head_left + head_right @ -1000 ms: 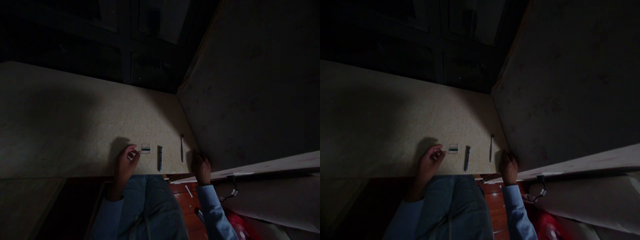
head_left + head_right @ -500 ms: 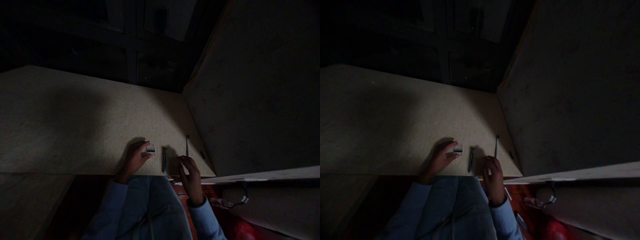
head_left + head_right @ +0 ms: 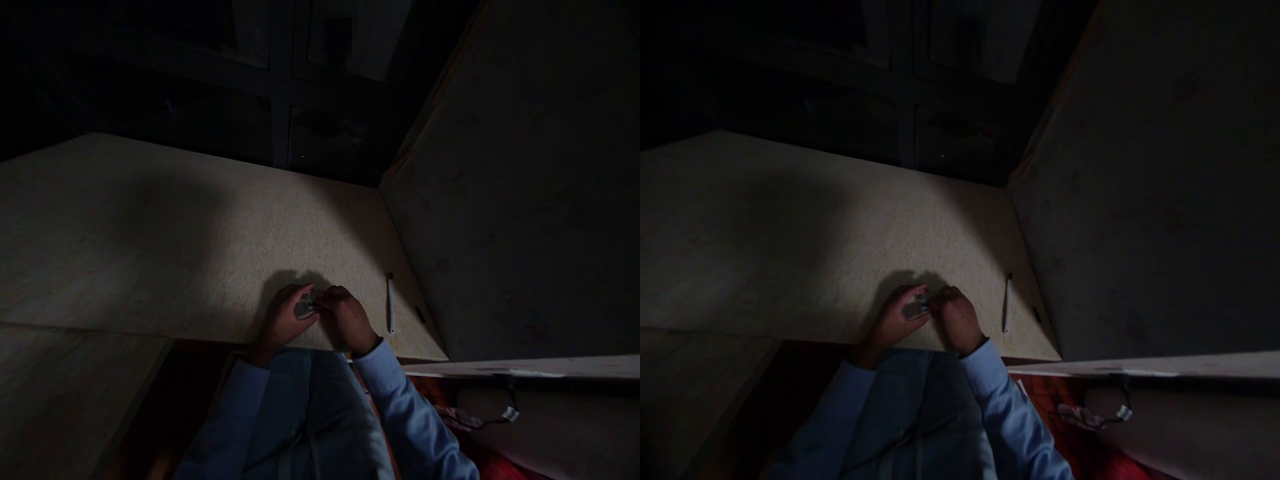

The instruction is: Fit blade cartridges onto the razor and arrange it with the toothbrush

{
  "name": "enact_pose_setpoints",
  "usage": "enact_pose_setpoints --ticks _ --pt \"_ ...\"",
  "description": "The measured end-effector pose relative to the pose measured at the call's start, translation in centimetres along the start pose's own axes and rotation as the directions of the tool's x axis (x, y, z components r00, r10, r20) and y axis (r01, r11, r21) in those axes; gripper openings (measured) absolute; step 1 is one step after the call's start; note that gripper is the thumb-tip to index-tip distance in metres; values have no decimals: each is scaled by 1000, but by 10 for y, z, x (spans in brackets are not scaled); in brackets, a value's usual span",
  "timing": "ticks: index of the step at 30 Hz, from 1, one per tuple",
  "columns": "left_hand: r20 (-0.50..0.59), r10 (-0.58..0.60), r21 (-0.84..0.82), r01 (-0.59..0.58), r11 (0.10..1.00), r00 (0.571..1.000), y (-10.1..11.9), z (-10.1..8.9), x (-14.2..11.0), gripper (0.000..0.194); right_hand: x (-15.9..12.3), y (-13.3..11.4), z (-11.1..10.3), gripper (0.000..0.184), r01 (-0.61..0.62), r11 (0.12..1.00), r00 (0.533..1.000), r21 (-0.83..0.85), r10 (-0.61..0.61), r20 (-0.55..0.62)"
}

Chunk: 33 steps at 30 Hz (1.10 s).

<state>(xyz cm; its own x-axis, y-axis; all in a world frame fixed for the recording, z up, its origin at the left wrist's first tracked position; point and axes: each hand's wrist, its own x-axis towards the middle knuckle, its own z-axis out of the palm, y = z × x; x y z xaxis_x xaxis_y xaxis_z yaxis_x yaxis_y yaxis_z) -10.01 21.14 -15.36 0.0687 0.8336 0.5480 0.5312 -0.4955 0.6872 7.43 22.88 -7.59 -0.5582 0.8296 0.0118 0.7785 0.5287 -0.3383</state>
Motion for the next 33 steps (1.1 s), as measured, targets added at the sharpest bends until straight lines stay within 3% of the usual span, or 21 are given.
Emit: enact_pose_setpoints --ticks 8,11,14,18,22,27,30,33 --pt "-29 -6 52 8 999 1000 -2 2 0 54 5 -4 -4 17 91 980 996 -175 -88 25" --pt "-38 -23 88 26 996 999 -8 4 -1 55 4 3 3 15 110 989 990 -97 -118 -82" --pt "-38 -33 173 39 984 999 -14 7 -3 55 -2 14 7 19 127 989 957 80 -101 -271" --pt "9 19 286 -21 958 1000 -16 8 -4 48 -20 31 6 20 126 927 878 354 61 -474" --pt "27 3 365 -13 931 1000 -16 10 -4 48 -43 45 5 29 -4 822 840 570 312 -444" --pt "53 -12 352 -7 936 999 -18 9 -2 57 -62 54 12 37 -26 689 793 724 455 -405" --pt "-27 8 256 -1 967 1000 -9 4 -1 51 -69 54 16 44 -28 601 779 799 514 -359" --pt "-218 -31 179 71 981 975 15 6 0 29 -76 52 21 47 -31 578 756 815 547 -359"
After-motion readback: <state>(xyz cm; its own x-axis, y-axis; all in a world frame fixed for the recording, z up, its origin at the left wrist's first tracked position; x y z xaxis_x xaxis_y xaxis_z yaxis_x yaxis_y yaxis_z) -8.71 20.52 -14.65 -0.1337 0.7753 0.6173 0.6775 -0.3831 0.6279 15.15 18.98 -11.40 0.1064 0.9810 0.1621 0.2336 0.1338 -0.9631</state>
